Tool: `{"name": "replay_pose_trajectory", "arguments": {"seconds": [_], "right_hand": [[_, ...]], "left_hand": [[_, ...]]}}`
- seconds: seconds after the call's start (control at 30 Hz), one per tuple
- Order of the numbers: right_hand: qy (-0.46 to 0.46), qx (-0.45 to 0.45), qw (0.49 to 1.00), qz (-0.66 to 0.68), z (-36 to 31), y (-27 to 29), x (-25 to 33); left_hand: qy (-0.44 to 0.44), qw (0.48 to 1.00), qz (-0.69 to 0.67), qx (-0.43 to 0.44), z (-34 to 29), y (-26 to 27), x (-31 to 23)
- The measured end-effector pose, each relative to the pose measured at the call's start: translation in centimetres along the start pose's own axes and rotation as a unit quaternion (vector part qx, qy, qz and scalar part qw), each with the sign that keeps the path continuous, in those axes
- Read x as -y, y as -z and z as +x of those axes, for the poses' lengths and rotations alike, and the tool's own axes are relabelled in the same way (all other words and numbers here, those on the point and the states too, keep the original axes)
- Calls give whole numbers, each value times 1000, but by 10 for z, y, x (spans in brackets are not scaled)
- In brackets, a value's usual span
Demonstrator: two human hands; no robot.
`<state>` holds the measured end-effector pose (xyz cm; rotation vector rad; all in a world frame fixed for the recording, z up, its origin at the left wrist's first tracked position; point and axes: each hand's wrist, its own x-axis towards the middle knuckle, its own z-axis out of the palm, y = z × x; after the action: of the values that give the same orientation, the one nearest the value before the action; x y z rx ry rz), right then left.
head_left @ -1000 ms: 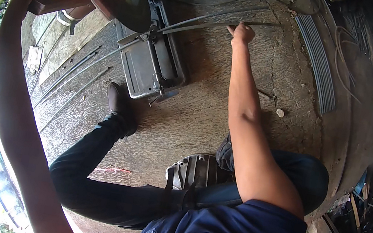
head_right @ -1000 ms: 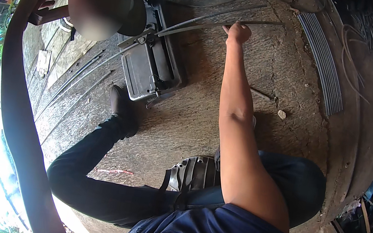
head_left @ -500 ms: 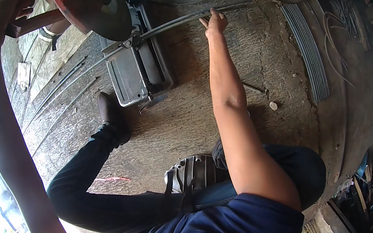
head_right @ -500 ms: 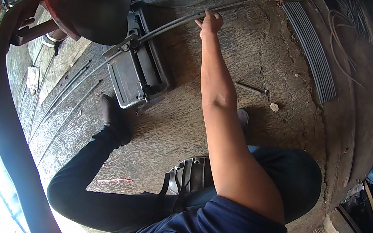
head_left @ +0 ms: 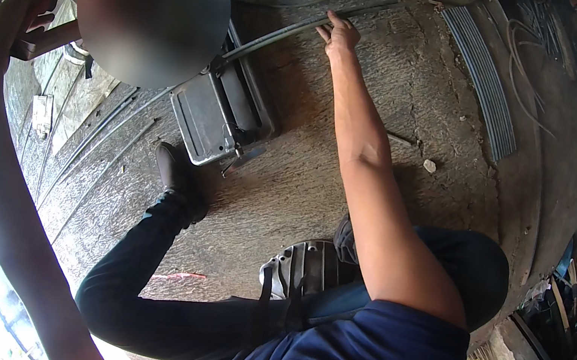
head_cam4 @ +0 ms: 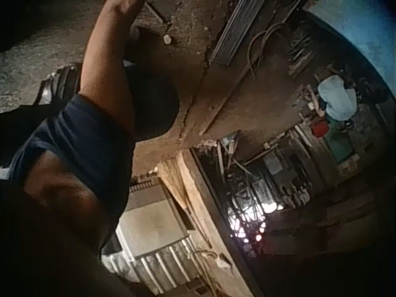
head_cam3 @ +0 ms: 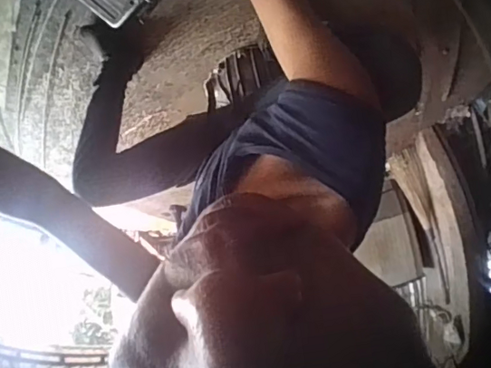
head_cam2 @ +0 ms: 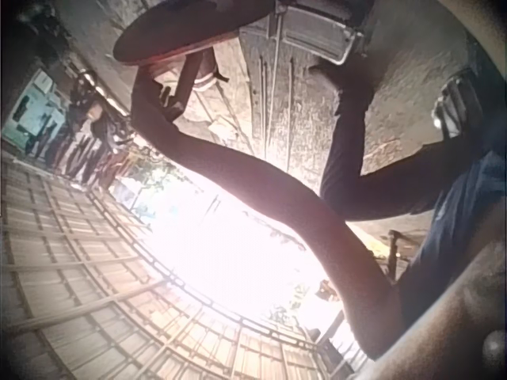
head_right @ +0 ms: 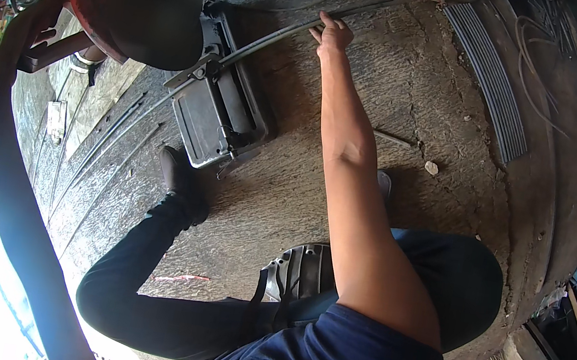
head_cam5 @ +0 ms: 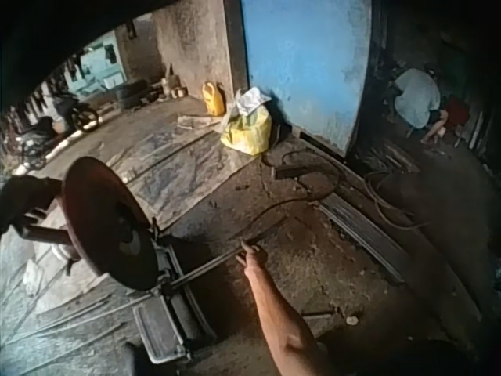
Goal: Cutting metal rods to specific lengths using a power chop saw.
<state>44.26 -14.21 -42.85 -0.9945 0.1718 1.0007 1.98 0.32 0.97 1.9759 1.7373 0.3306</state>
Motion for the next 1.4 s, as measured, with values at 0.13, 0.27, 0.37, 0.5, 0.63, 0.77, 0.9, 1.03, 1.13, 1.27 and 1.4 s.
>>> {"name": "replay_pose_trajectory", "arguments": {"seconds": [0.13, 0.27, 0.37, 0.5, 0.63, 0.77, 0.9, 1.03, 1.13, 1.27, 1.4], "right_hand": [[25, -45, 998, -26, 5, 1, 6], [48, -43, 998, -28, 13, 8, 33], [54, -45, 997, -30, 13, 11, 44], [47, -71, 996, 0, 6, 7, 36], [52, -89, 995, -15, 4, 9, 35], [46, -50, 998, 5, 2, 16, 40], [34, -44, 998, 0, -1, 15, 33], [45, -53, 998, -1, -4, 8, 20], [56, -45, 997, -12, -5, 4, 13], [61, -31, 997, -19, -5, 0, 10], [64, -34, 997, -17, -6, -2, 9]], "left_hand": [[1, 1000, 4, -3, -1, 2, 0], [1, 1000, 0, -4, 0, 1, -1], [-2, 1000, -4, -3, -2, 0, -2], [-1, 1000, -6, -7, -5, 0, -3], [1, 1000, -7, -5, -2, -2, -5], [3, 1000, -8, -5, -2, -2, -5], [4, 1000, -10, -6, -2, -1, -4], [4, 1000, -10, -7, -2, 1, -5], [8, 1000, -9, -9, -3, 1, -5], [11, 1000, -11, -9, -3, 0, -6], [13, 1000, -15, -9, -2, -3, -6]]}}
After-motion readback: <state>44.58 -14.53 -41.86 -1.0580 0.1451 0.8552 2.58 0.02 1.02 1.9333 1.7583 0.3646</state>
